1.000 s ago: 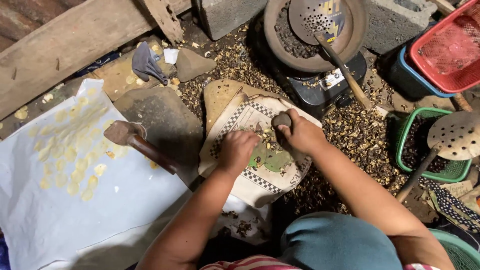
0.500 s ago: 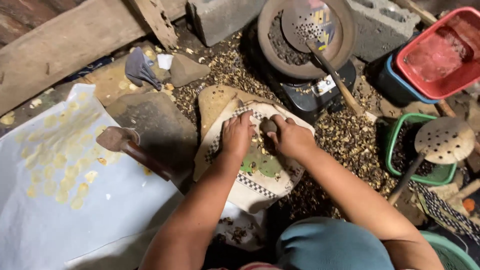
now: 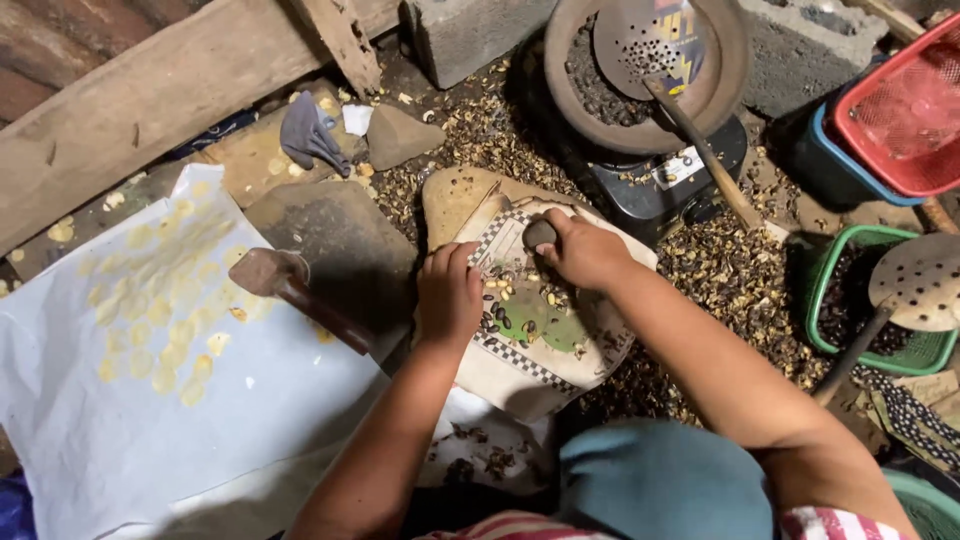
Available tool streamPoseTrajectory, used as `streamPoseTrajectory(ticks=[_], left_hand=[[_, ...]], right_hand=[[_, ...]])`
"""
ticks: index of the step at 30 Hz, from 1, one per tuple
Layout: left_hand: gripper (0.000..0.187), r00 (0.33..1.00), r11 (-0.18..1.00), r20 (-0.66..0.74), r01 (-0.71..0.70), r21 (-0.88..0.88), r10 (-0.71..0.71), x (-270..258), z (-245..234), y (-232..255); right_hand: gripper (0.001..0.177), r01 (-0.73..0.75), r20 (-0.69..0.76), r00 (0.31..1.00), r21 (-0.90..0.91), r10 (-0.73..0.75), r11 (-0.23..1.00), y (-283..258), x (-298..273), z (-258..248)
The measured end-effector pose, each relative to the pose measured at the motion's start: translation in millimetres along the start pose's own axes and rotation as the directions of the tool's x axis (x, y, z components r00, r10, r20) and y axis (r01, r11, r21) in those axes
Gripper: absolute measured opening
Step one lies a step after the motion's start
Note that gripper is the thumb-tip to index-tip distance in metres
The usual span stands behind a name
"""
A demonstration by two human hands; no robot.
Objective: The person grinds cassava roots on a flat stone using a smaller stone, then uses a hammer to flatten the ground pieces on a white sheet. They also stir cassava chips in a pan over a small stove.
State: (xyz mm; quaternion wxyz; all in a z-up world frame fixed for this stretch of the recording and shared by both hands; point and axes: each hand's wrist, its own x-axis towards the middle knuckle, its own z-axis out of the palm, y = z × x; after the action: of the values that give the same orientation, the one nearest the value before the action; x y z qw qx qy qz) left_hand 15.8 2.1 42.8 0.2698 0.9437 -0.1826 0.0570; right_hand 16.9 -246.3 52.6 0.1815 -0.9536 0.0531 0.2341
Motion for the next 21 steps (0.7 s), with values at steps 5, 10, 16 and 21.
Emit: streamPoseTrajectory(ticks=[5,10,16,21], left_hand=[[0.019,0.914,0.677,0.328,0.086,-0.731,0.238,-23,-55,80],[0.061,0.424,0.308,0.494,0.435,-0.846,0.759,-74,-78,129],[0.077,0.145,0.742,0.778,0.237,-0.627,0.611,-82,-99,129],[0.029,0.567,0.458,0.348,-0.059,-0.887,0.746,-39,-261,184]], right_hand=[[0.035,0.045,-0.237,0.952,-0.515,-0.193,0.856,-17,-12,35],[0.038,-0.049,-0.231,0.973,-0.167,0.009,0.985,-30,-64,-26],[0.062,-0.592,-0.021,0.806,-0.007,0.592,0.806,60,-132,-24],[0.073,-0.584,0.092,0.766,-0.314,0.636,0.749,127,-122,29]])
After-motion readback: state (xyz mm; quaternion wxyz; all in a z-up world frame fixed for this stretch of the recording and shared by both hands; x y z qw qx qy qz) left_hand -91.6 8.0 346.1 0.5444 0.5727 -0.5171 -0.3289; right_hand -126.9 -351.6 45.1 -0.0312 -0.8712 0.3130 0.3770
